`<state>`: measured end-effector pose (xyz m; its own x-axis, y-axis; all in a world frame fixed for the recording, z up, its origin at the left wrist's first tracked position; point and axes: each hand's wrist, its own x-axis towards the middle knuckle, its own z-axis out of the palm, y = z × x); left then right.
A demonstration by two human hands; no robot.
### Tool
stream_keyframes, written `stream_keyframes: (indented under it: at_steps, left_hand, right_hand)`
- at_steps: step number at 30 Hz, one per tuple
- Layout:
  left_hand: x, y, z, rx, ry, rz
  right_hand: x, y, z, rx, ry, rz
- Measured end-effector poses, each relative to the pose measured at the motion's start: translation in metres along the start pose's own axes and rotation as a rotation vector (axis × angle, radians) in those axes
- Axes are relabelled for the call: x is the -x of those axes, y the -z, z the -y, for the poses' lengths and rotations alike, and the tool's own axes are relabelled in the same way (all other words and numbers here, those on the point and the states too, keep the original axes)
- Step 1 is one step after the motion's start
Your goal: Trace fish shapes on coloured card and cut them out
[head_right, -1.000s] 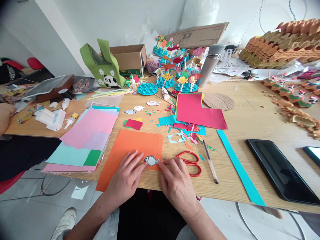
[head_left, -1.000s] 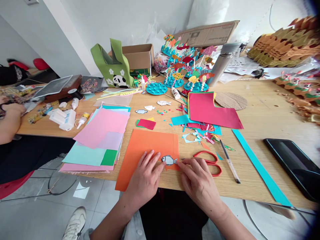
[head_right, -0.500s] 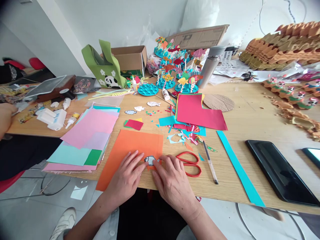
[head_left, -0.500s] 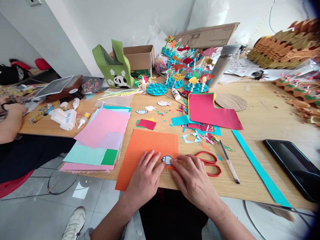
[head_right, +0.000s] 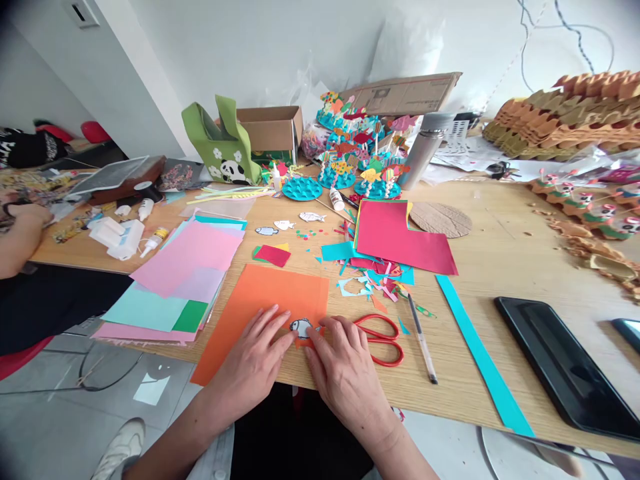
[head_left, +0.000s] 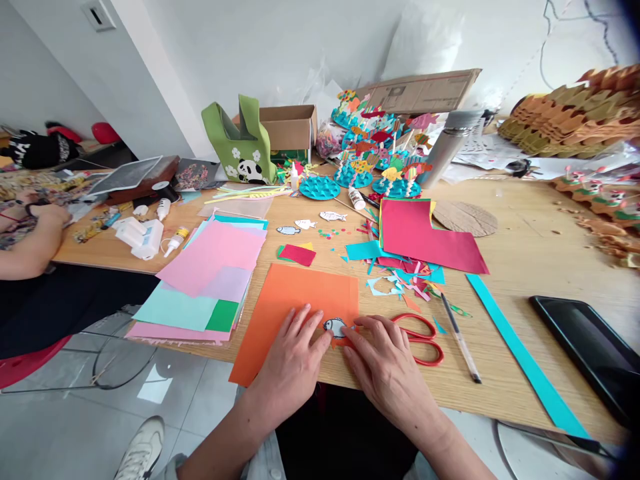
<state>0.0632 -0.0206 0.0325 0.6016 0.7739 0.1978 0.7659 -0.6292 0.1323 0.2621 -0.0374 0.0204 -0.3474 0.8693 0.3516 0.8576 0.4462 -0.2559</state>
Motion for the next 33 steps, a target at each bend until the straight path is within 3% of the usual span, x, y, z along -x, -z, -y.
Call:
stream_keyframes:
  at_steps: [9,17,20,23,24,26,29,33]
  left_hand:
    - [-0.002,-0.008,-0.018,0.164,-0.06,-0.148]
    - [0.0,-0.014,-0.027,0.067,0.019,-0.232]
    - [0.003,-0.013,-0.031,0.067,0.03,-0.173]
    - [0.004,-0.01,-0.034,0.044,0.038,-0.112]
    - [0.003,-0.009,-0.034,0.033,0.037,-0.097]
    - [0.002,-0.008,-0.035,0.011,0.024,-0.074]
    - [-0.001,-0.004,-0.035,-0.009,0.014,-0.054]
    - [-0.003,-0.001,-0.036,-0.038,-0.003,-0.019]
  right_hand:
    - [-0.001,0.0,-0.001,-0.033,-0.005,-0.009]
    - [-0.004,0.01,-0.001,-0.102,-0.027,0.007]
    - [0.005,0.03,-0.02,-0.069,-0.06,-0.121]
    - [0.021,0.052,-0.052,0.109,-0.263,-0.33]
    - [0.027,0.058,-0.063,0.21,-0.385,-0.305]
    - [0.038,0.063,-0.082,0.359,-0.459,-0.177]
    - [0.05,0.057,-0.1,0.414,-0.431,-0.064]
    - [0.053,0.044,-0.109,0.429,-0.406,-0.044]
